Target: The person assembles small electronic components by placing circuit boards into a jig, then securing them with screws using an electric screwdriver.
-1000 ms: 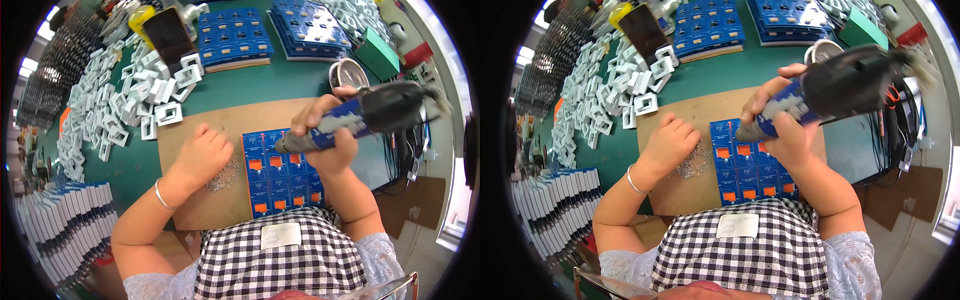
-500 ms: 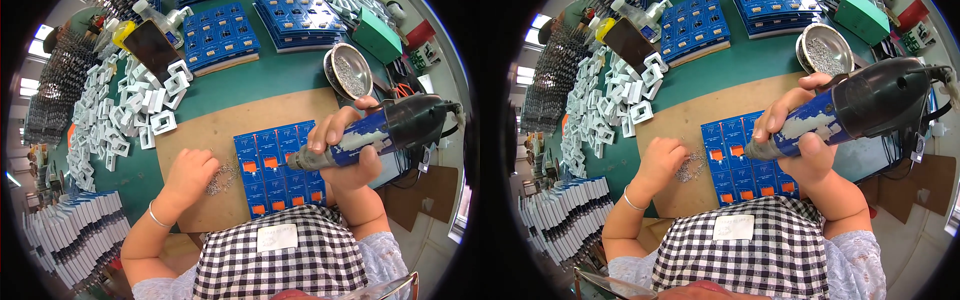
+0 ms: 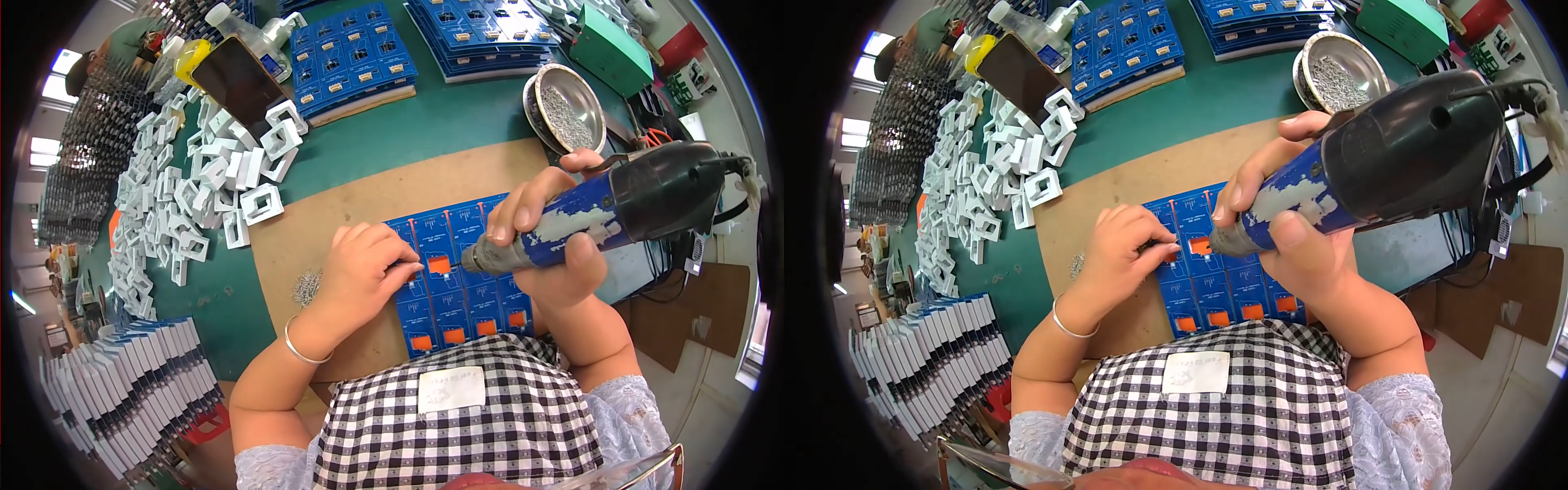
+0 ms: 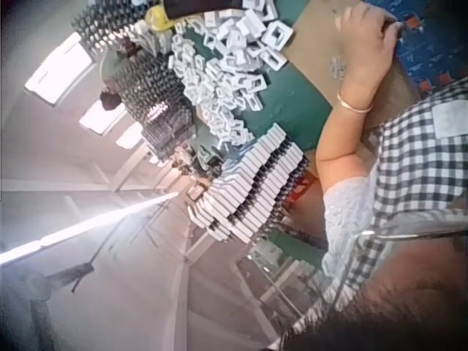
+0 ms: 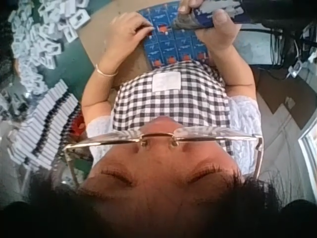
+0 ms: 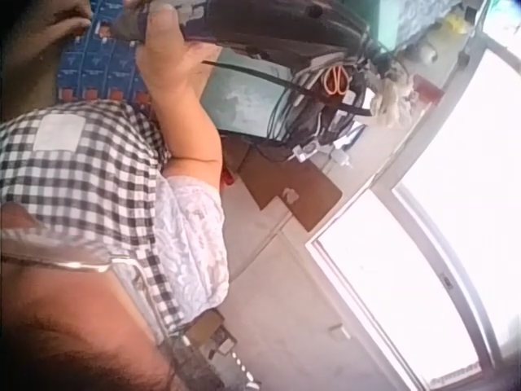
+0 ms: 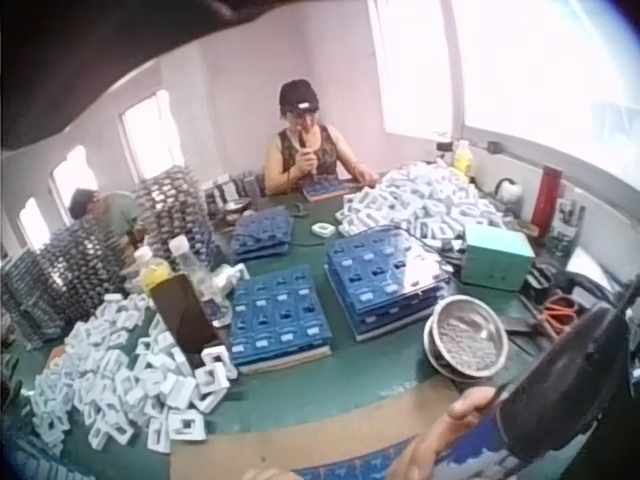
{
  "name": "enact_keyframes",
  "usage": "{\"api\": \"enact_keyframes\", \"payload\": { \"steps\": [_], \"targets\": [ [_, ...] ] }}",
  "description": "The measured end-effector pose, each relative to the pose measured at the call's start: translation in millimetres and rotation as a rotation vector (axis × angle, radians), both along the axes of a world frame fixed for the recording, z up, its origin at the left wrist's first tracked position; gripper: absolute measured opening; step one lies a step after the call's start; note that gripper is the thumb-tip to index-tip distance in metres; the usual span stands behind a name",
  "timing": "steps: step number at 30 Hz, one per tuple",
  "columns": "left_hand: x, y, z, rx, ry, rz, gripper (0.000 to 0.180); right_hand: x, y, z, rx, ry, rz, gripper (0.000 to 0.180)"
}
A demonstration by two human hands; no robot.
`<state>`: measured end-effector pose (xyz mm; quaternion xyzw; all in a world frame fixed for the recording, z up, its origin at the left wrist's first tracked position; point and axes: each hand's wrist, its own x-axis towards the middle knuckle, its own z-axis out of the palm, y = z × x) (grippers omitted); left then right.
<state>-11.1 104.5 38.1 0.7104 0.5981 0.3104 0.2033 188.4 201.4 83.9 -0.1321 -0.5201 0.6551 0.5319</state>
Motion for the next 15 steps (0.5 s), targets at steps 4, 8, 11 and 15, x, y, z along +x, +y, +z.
{"api": "enact_keyframes", "payload": {
  "steps": [4,8,11,15],
  "targets": [
    [4.2,7.7,-2.9,0.041,0.096,-0.003,0.011,1.9,1.2,-1.5,0.027,-0.011,0.005,0.066],
    [4.6,13.5,1.7,0.036,0.142,-0.033,0.011,0.9,1.5,-1.7,0.023,-0.002,0.024,0.066],
    [6.8,19.0,4.5,0.059,0.188,-0.080,0.010,-1.5,4.3,-1.1,0.061,-0.014,0.050,0.066],
    [6.5,19.6,7.1,0.061,0.222,-0.096,0.010,-4.8,3.8,9.3,0.131,-0.030,0.155,0.068]
  ]
}}
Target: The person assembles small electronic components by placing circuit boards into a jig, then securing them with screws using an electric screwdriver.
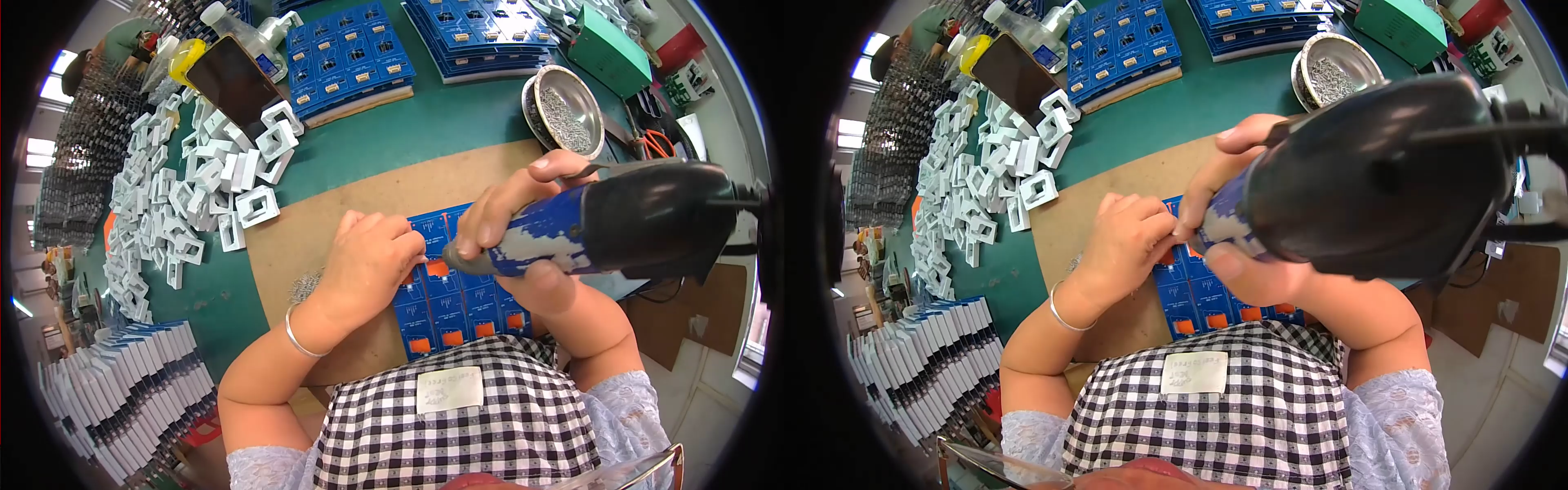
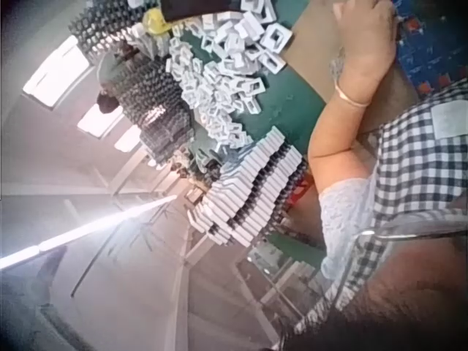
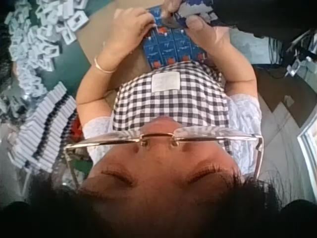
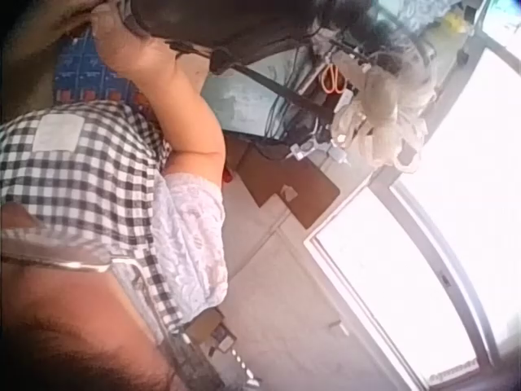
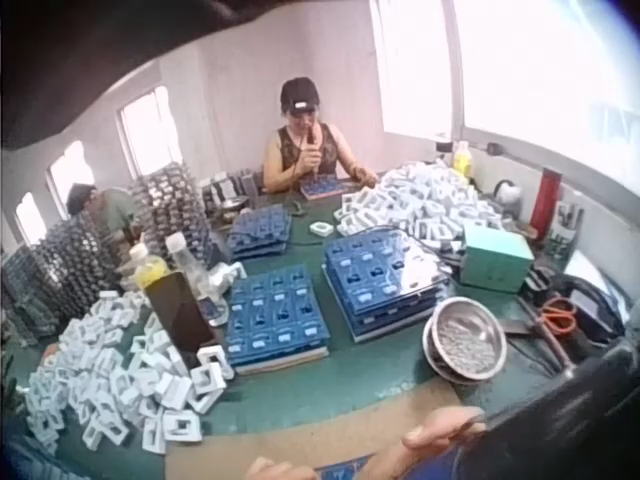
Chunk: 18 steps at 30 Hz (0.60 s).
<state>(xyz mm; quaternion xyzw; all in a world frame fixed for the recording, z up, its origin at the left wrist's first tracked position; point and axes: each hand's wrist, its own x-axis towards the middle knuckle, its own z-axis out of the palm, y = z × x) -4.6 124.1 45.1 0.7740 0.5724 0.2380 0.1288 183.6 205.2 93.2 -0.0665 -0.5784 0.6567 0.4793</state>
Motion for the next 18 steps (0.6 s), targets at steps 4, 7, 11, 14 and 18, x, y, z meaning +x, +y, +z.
{"api": "enact_keyframes", "payload": {
  "steps": [4,7,11,14,18],
  "targets": [
    [0.6,-0.7,-6.3,0.068,0.030,0.008,0.010,5.5,7.6,8.9,0.179,-0.385,0.025,0.067],
    [1.3,0.0,-6.5,0.070,0.018,0.001,0.010,-0.5,10.6,-2.6,0.176,-0.299,0.137,0.068],
    [0.4,-0.4,-8.7,0.097,-0.017,-0.001,0.011,-0.7,4.8,2.8,0.157,-0.326,0.083,0.068],
    [-1.1,-1.1,-9.3,0.085,-0.019,-0.005,0.011,-1.2,-0.1,11.3,0.116,-0.360,0.056,0.066],
    [-0.8,-0.2,-13.6,0.104,-0.044,-0.017,0.012,-8.5,-4.4,1.6,-0.001,-0.267,0.051,0.063]
  ]
}}
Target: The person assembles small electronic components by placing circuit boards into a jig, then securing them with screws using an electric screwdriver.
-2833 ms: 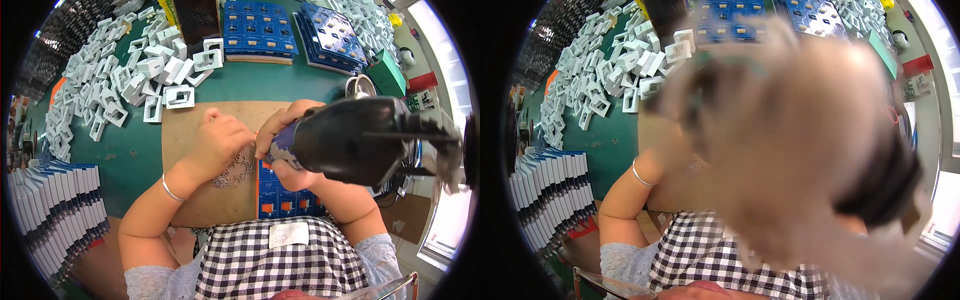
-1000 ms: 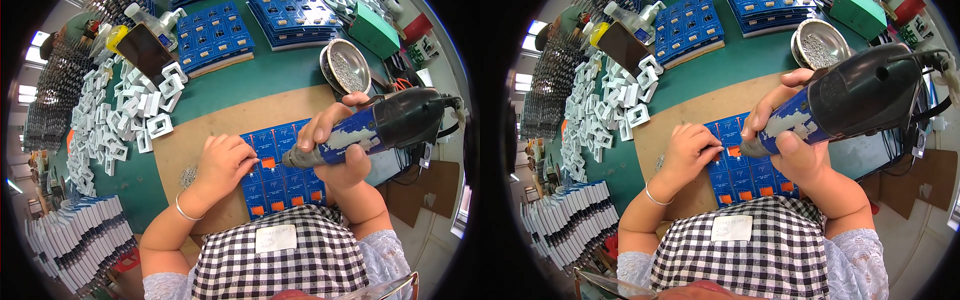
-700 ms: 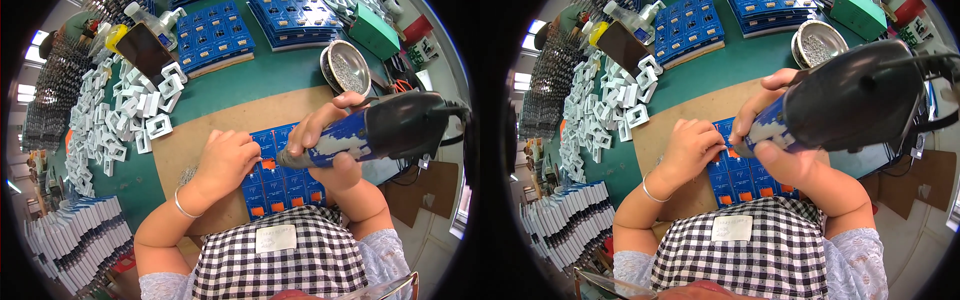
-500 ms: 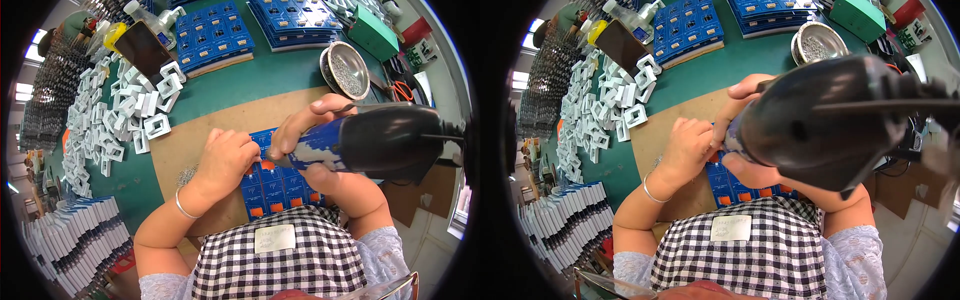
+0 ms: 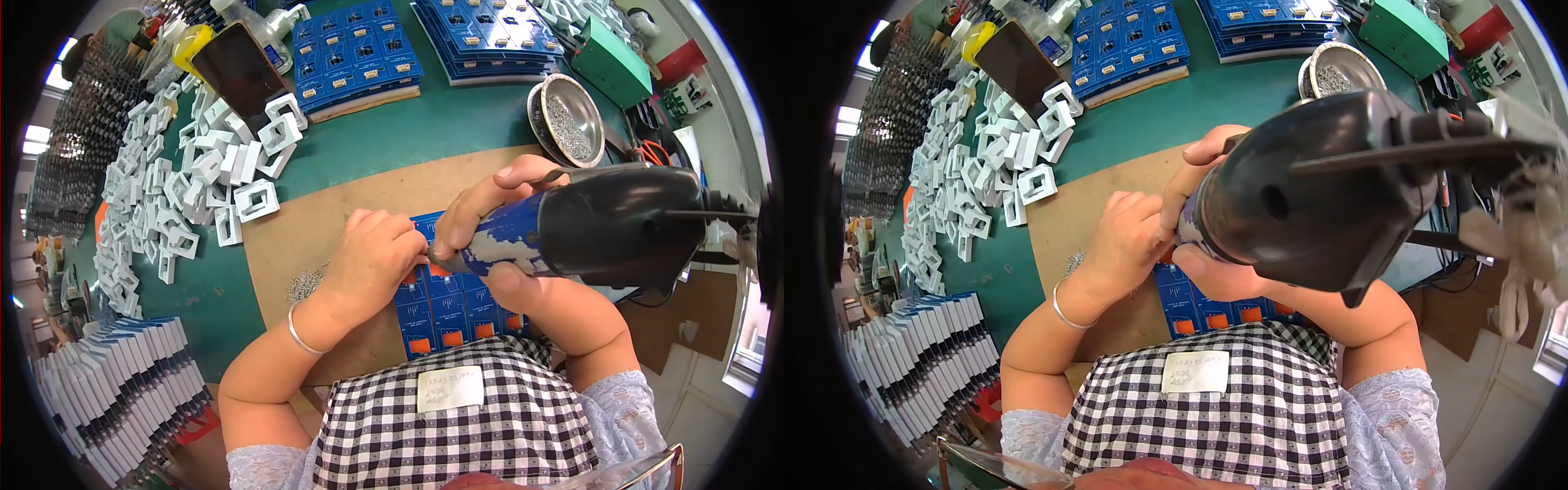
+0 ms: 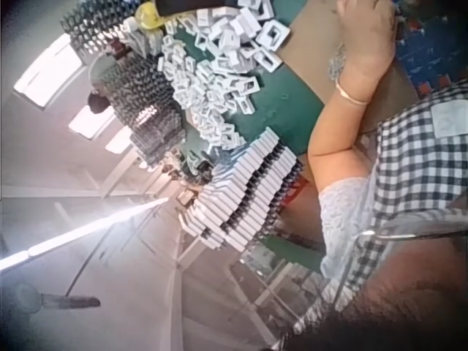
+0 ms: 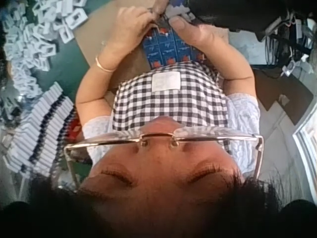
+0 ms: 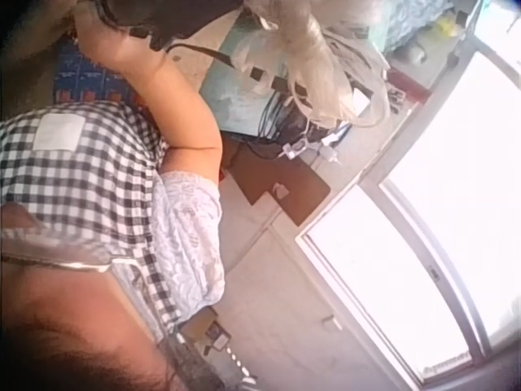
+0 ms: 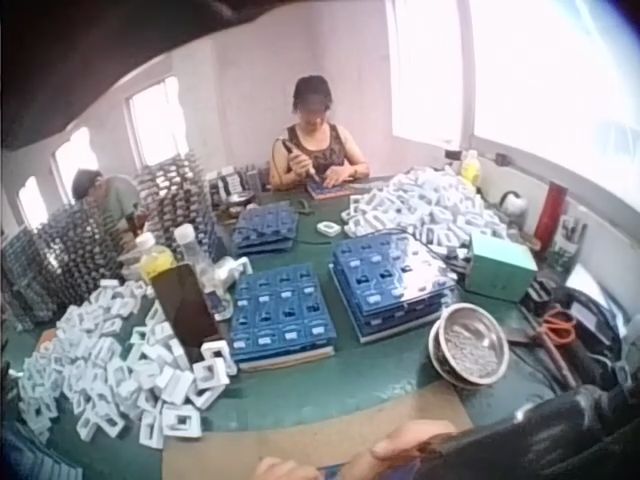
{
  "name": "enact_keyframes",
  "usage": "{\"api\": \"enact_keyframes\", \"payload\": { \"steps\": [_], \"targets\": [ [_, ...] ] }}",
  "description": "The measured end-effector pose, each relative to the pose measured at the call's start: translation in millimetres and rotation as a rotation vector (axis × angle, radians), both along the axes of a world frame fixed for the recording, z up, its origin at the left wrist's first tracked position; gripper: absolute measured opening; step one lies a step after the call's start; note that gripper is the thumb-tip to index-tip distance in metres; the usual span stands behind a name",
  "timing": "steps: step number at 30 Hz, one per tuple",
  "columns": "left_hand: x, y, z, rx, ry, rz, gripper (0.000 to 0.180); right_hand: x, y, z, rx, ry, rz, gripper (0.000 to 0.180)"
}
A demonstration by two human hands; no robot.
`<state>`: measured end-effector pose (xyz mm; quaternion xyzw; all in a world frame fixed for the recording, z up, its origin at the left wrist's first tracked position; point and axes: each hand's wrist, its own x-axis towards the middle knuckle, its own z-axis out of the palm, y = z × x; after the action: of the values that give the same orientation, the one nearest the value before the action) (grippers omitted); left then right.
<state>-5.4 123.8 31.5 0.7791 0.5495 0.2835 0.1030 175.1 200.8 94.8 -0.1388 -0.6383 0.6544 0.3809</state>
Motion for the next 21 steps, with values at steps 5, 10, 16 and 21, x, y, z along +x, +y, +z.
{"api": "enact_keyframes", "payload": {
  "steps": [5,10,16,21],
  "targets": [
    [-9.0,2.8,0.4,-0.071,-0.057,-0.028,0.010,-12.5,14.5,-14.6,0.064,0.150,0.207,0.060],
    [-47.4,-6.1,-7.4,-0.034,-0.153,0.072,0.009,-17.9,20.0,-18.8,0.236,0.187,0.347,0.058],
    [-83.4,-30.0,-9.6,-0.033,-0.053,0.194,0.012,-21.9,4.8,-9.2,0.362,-0.070,0.113,0.055],
    [-81.5,-44.4,-20.2,-0.037,0.026,0.201,0.015,-29.7,2.7,-23.0,0.232,0.063,0.012,0.052]
  ]
}}
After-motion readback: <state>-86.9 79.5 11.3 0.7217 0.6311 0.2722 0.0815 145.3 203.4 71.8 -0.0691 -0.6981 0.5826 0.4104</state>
